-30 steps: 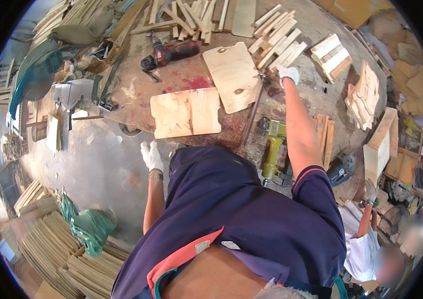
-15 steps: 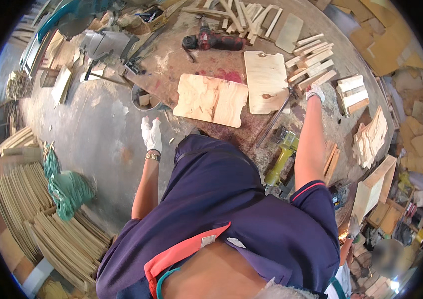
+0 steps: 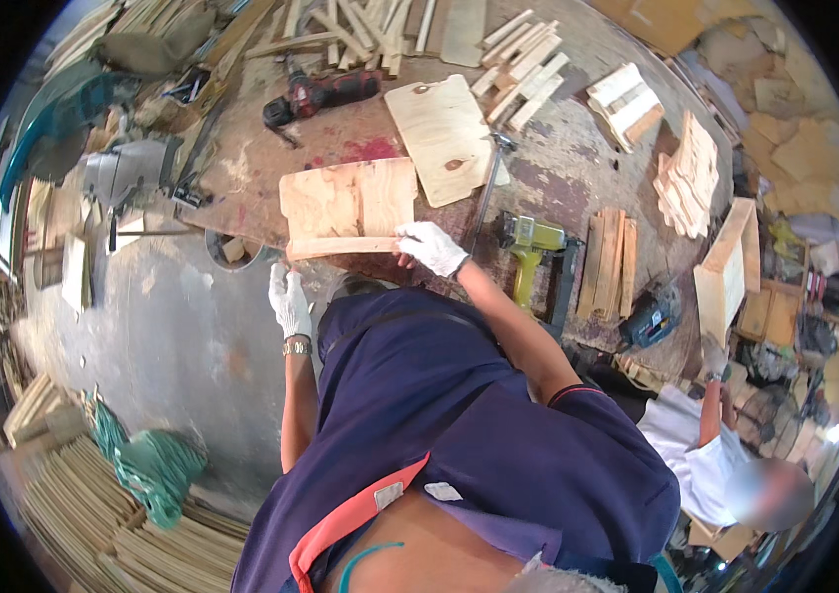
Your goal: The person assembles small wooden boxes by aligning cut wooden pieces on a workbench, using a nail gun to fasten them, and a hammer to tap nails flush. The person handles multiple box units sequentially, flipping and repositioning pieces to complete each assembly.
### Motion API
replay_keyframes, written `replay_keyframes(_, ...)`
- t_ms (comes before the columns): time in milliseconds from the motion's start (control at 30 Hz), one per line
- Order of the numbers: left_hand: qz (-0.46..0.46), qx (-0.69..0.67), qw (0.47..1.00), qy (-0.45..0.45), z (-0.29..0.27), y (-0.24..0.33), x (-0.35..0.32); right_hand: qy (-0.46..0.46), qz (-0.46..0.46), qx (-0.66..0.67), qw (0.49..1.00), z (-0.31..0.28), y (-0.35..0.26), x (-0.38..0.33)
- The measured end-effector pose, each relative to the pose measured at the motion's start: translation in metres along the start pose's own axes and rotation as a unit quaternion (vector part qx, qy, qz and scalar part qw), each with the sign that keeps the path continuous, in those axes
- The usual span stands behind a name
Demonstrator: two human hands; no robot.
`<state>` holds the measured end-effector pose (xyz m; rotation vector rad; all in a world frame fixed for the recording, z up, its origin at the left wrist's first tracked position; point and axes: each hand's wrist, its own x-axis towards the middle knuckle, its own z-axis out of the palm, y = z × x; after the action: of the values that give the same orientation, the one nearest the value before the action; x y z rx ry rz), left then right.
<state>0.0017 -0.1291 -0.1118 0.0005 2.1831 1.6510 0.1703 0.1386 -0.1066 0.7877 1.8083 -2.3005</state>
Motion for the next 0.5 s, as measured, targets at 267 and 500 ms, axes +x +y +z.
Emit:
replay_keyframes(267, 0.07, 0.122, 0.989, -0.049, 0.019, 0.008, 0.028, 0.016, -0.045, -0.061, 0.997, -0.013, -0.01, 0.002)
replay_keyframes(500, 0.144, 0.266, 0.952, -0.046, 0.011, 0.013, 0.041, 0.377, -0.12, -0.265, 0.879, -0.004, 0.034, -0.003)
